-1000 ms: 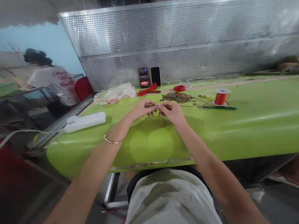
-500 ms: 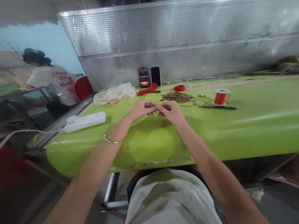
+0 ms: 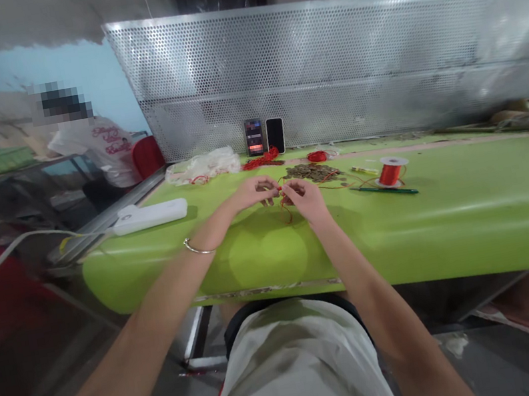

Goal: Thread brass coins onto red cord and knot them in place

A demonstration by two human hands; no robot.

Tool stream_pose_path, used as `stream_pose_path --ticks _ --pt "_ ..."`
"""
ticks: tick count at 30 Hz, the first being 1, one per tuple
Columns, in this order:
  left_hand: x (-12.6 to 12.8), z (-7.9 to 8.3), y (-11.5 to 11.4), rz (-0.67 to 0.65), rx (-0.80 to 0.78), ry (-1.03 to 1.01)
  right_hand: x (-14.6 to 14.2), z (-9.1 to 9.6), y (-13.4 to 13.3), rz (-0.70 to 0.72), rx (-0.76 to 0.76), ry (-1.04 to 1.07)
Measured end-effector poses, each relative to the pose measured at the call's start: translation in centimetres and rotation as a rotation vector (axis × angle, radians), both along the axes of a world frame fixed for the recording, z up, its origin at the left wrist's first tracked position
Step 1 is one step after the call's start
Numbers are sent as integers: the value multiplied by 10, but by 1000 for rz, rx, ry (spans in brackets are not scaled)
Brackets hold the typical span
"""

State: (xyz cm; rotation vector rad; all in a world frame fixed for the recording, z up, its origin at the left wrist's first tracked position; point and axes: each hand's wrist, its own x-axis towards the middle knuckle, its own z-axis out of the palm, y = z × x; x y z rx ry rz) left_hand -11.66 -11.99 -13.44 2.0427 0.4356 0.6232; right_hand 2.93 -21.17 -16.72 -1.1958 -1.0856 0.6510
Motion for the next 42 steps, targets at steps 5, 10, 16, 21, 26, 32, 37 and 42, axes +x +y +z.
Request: stream_pose_path --ticks 5,10,16,21,26,32,37,42 --pt "0 2 -1 25 10 -2 0 0 -1 11 -13 31" --pt "0 1 -1 51 23 -13 0 1 0 41 -35 53" --pt "1 -2 1 49 58 -34 1 -1 0 55 -49 34" --pt "1 -2 1 30 20 -43 -1 -1 -2 81 -26 -1" --pt "2 -3 2 -22 11 -32 0 -2 -1 60 7 -29" --pt "-1 0 -2 -95 -83 -16 -1 -1 -2 39 116 -101" --pt "-4 6 -10 -89 -227 0 -4 1 -5 34 166 -222" --pt "-5 9 -13 -70 -226 -43 -4 -2 -6 17 177 -260"
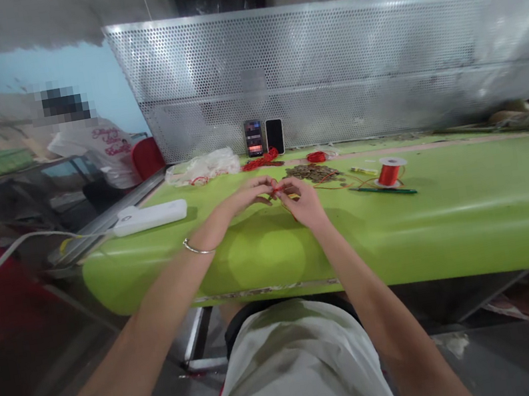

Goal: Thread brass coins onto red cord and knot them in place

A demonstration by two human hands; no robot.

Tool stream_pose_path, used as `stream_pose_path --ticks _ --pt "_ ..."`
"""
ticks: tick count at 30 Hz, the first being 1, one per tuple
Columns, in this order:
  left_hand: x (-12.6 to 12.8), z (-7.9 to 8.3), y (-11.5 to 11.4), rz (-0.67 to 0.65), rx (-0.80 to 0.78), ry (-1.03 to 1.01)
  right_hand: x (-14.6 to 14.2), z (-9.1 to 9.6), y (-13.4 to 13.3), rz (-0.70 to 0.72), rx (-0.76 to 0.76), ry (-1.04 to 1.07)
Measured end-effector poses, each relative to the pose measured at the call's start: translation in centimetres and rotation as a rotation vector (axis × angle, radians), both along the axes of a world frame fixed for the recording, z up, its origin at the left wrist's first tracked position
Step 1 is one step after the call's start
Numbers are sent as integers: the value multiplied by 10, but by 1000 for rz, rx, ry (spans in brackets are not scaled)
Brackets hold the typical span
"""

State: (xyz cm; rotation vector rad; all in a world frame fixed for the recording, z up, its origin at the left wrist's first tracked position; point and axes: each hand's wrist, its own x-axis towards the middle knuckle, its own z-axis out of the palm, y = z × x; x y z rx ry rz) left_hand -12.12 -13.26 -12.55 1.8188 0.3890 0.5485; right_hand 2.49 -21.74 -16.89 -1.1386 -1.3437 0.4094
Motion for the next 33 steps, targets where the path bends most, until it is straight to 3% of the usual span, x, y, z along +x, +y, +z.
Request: stream_pose_path --ticks 7,10,15,19,24,29,33 --pt "1 -7 11 4 120 -135 5 -4 8 -38 -64 41" --pt "-1 -7 10 -118 54 -91 10 -6 11 -66 -63 54" --pt "-10 1 1 -453 -23 123 12 -7 10 -101 -8 61" --pt "-14 4 0 -527 14 213 12 -4 7 -149 -4 87" --pt "-15 1 6 -634 -59 305 10 -2 6 -212 66 189" --pt "-12 1 7 -428 -130 295 14 -2 11 -243 173 282" --pt "-7 -5 9 -79 -155 310 21 -3 16 -277 227 330"
